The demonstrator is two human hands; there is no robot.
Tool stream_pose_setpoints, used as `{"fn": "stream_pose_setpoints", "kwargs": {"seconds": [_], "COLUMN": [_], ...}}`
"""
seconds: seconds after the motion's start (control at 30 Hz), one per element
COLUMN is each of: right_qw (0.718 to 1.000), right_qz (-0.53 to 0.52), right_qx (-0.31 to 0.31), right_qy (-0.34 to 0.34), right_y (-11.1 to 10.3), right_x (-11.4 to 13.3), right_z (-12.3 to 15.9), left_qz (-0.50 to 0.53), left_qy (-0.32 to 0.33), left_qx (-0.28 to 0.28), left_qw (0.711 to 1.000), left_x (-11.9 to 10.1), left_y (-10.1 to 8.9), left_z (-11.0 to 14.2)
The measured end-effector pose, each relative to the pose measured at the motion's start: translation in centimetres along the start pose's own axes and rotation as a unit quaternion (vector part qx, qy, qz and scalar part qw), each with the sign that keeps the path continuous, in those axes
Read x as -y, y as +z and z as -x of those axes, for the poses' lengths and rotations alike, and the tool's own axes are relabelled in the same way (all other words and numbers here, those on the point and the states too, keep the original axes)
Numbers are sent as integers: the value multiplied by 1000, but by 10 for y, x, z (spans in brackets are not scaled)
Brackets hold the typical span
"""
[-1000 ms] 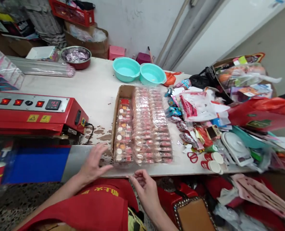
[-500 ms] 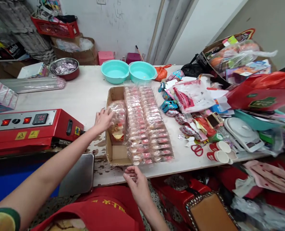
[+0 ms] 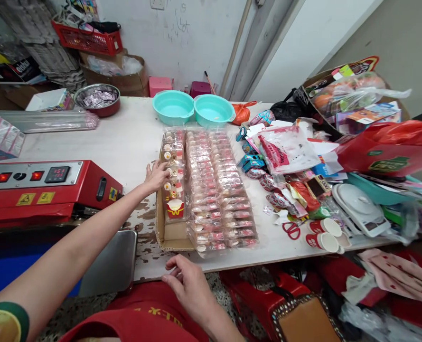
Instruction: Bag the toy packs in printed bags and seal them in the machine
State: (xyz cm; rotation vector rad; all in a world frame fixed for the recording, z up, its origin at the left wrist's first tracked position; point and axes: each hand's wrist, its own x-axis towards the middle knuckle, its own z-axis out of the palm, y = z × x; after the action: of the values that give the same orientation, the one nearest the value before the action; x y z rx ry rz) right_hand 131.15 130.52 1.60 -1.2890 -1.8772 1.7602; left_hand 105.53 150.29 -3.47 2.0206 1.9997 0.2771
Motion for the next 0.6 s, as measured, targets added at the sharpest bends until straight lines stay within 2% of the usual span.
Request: {"fn": "stream_pose_setpoints", "kwargs": {"seconds": [0.1,0.2,0.3,0.37,0.43,0.5,0.57,0.6], "right_qw": [998,981,938,922,937,958,961,957], "right_qz": [-4,-9,18,30,-2,-84,-172,-208], "right_qx": [-34,-145,-265,-295,-255,-169,-100,-90], "right_qy": [-50,-132,-222,-248,-237,-215,-194,-183], "right_y": [-7,-20,-40,-53,-61,-60,-50,-42], "right_x": [3,9,25,42,61,78,88,90], "right_z": [-6,-25,-59,-83,-103,-115,-120,-121], "left_qz": [97,161,253,297,323,361,428,467], "left_qy": [31,69,127,167,182,149,75,29], "left_qx": [-3,-6,-49,-61,-65,-91,-145,-168], "left_qw": [995,985,958,938,926,916,889,868], "left_x": [-9,-19,-34,-46,-55,-57,-51,-45], "left_y": [-7,-22,-54,-83,-111,-130,-134,-129], "left_z": [15,42,70,85,96,105,116,123]}}
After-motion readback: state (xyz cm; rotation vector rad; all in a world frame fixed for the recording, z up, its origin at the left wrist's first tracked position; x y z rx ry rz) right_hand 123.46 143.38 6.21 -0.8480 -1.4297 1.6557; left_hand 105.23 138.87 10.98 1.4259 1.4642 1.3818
